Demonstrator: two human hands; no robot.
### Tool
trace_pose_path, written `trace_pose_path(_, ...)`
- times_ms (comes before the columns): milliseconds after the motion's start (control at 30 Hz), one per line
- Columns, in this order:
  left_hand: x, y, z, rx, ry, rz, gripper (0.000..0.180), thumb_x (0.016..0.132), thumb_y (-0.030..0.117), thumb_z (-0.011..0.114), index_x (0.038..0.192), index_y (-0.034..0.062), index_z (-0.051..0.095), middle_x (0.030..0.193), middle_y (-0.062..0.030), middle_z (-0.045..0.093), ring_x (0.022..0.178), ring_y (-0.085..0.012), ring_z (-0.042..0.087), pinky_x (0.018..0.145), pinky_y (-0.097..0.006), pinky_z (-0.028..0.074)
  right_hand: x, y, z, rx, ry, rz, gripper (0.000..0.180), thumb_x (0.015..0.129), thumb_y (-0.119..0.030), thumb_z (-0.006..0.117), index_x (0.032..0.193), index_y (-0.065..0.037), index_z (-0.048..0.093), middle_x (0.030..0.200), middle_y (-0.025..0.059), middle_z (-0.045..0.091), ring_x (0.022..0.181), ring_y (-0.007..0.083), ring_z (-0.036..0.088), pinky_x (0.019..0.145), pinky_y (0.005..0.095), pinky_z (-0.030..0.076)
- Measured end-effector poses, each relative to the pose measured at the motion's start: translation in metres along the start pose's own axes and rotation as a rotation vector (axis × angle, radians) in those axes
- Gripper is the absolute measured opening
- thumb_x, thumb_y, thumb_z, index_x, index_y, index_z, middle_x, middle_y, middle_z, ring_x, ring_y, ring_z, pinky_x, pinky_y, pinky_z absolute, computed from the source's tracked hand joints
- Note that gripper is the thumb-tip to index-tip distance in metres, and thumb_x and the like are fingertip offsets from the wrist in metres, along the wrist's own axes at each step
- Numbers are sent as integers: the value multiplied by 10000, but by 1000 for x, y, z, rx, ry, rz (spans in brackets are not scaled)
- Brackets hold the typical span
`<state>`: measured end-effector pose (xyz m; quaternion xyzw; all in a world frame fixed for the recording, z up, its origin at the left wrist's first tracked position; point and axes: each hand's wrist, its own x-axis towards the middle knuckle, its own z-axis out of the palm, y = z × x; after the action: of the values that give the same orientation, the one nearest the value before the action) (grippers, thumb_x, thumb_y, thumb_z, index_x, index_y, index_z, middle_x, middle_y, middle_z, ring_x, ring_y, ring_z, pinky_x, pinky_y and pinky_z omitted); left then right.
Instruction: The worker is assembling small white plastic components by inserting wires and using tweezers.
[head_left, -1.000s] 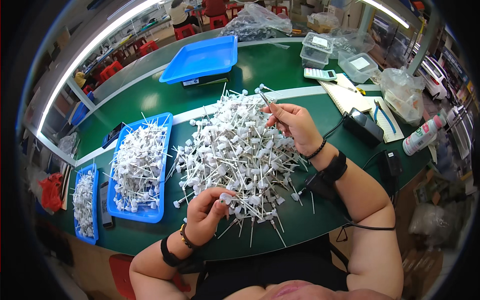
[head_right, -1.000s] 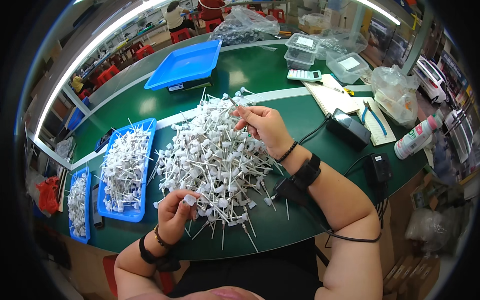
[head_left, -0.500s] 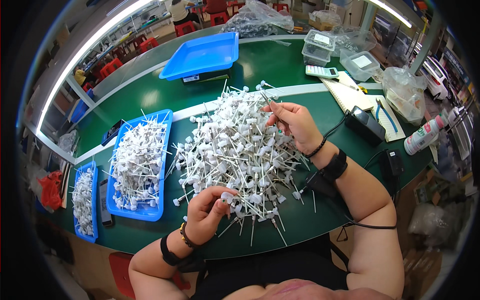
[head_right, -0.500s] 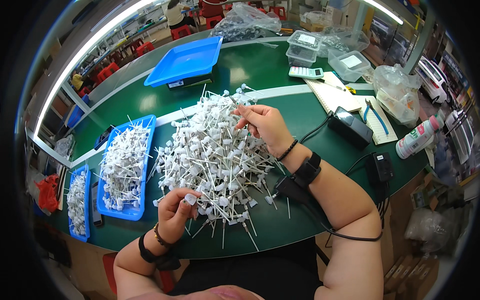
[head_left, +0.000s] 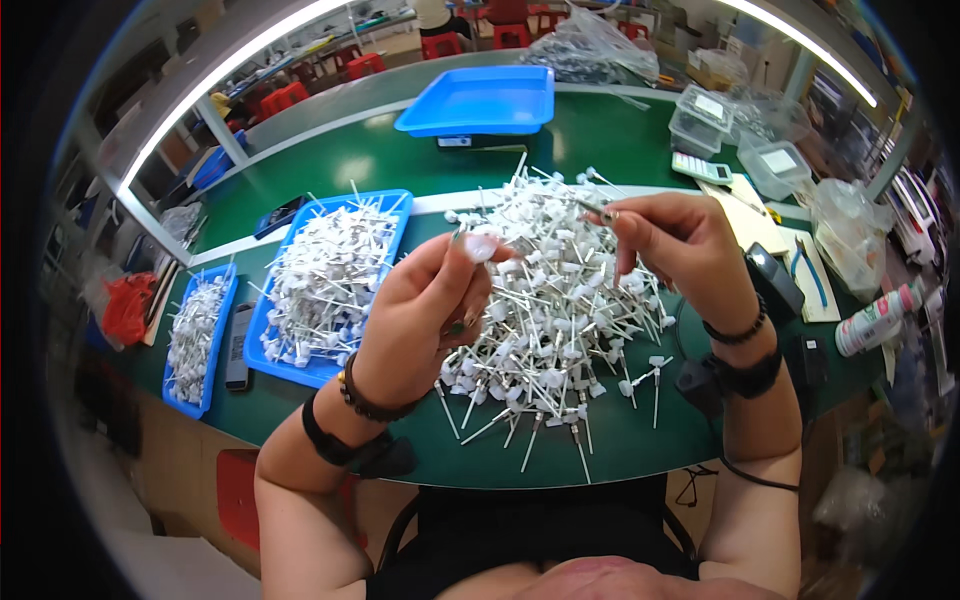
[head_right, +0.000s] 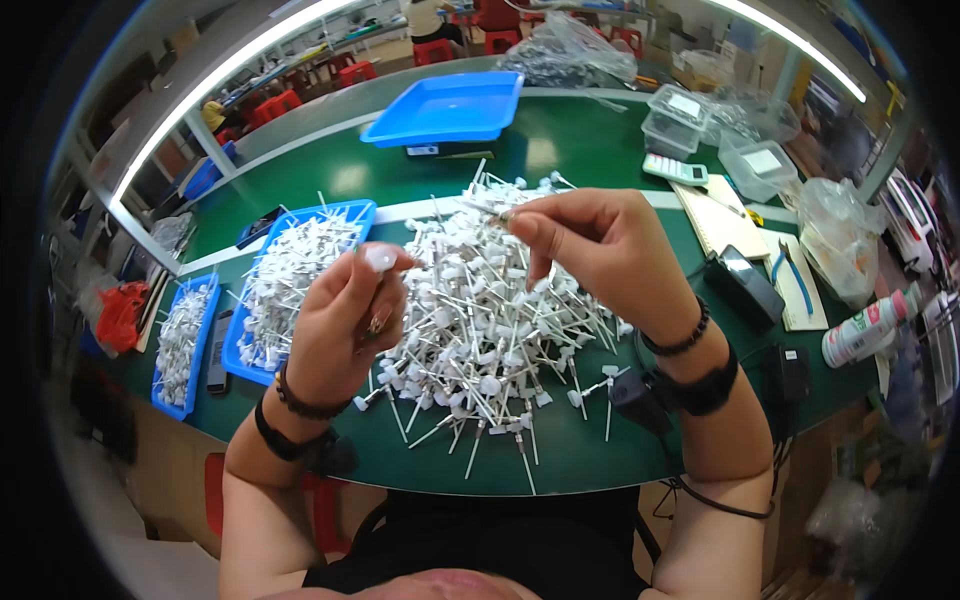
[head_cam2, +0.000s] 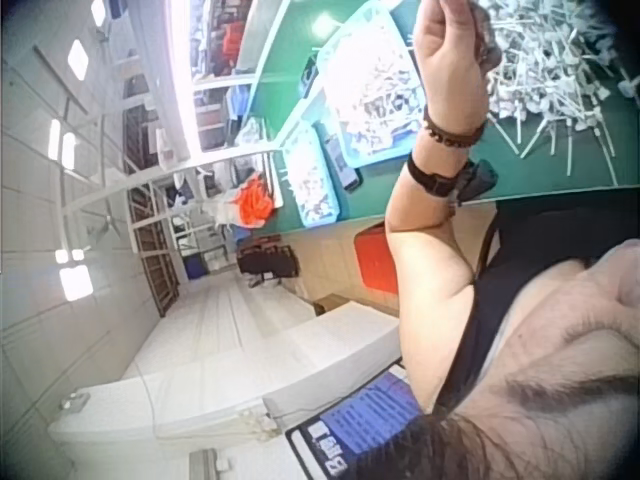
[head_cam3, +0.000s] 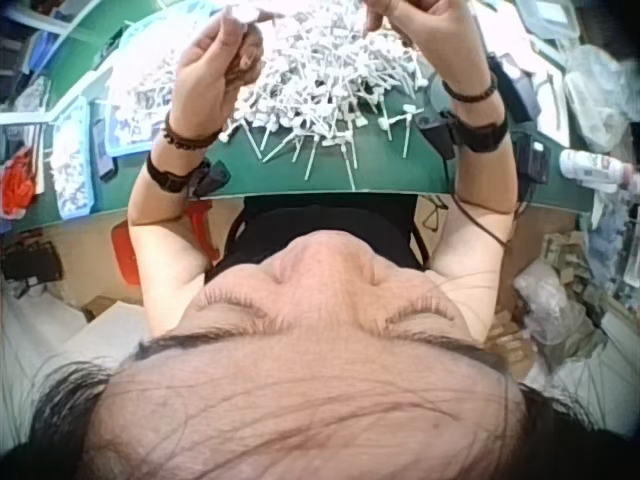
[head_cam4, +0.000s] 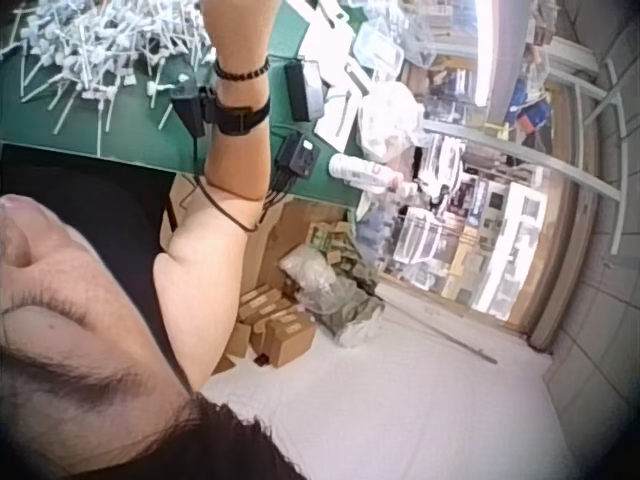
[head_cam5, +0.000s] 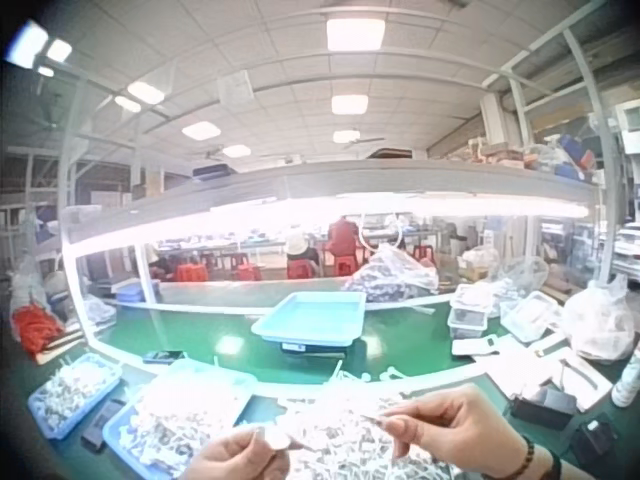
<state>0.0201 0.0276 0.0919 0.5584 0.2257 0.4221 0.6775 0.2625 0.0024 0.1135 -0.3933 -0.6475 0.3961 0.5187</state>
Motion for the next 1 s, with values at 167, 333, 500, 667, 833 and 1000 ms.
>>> trace_pose_path(167,0,21,21,-80,-55,24,373,972,324,390,1063,-3,545,634,44,393,500,-18,289,448,-169,262,4,-37,13,31,-169,153,256,870,-214,605,952,27,632,628,36,624,530,39,552,437,162,341)
trace_pose_path(333,-2,10,24,-52,-79,-1,353,974,306,392,1069,6,552,645,43,414,506,-17,310,450,-165,263,4,-26,4,143,-185,214,249,859,-252,623,899,-6,636,626,28,636,439,-23,427,379,146,261)
trace_pose_path(500,0,4,26,51,-30,-4,344,955,312,439,1024,-3,559,616,33,398,496,-26,309,423,-167,240,-1,-28,12,111,-135,131,193,818,-185,675,894,-11,643,632,30,643,509,32,537,444,155,378)
trace_pose_path(667,-2,-1,19,25,-60,-20,328,960,291,438,1056,4,565,644,33,422,516,-25,323,449,-175,254,-12,-35,13,-692,41,-661,120,721,-88,725,831,-74,678,659,29,646,560,104,612,481,203,433)
trace_pose_path(833,1,1,19,-213,-96,-173,352,962,311,423,1064,-1,549,651,27,408,509,-31,308,434,-172,252,-9,-25,20,-746,261,-848,120,714,-114,730,817,-98,671,668,15,635,525,118,591,450,232,425)
trace_pose_path(1000,-4,2,16,-263,-89,-184,360,969,309,400,1066,-11,533,651,23,401,516,-29,306,423,-163,250,-6,-25,26,130,-114,182,145,719,-80,712,853,-60,660,686,33,643,567,95,602,475,234,442)
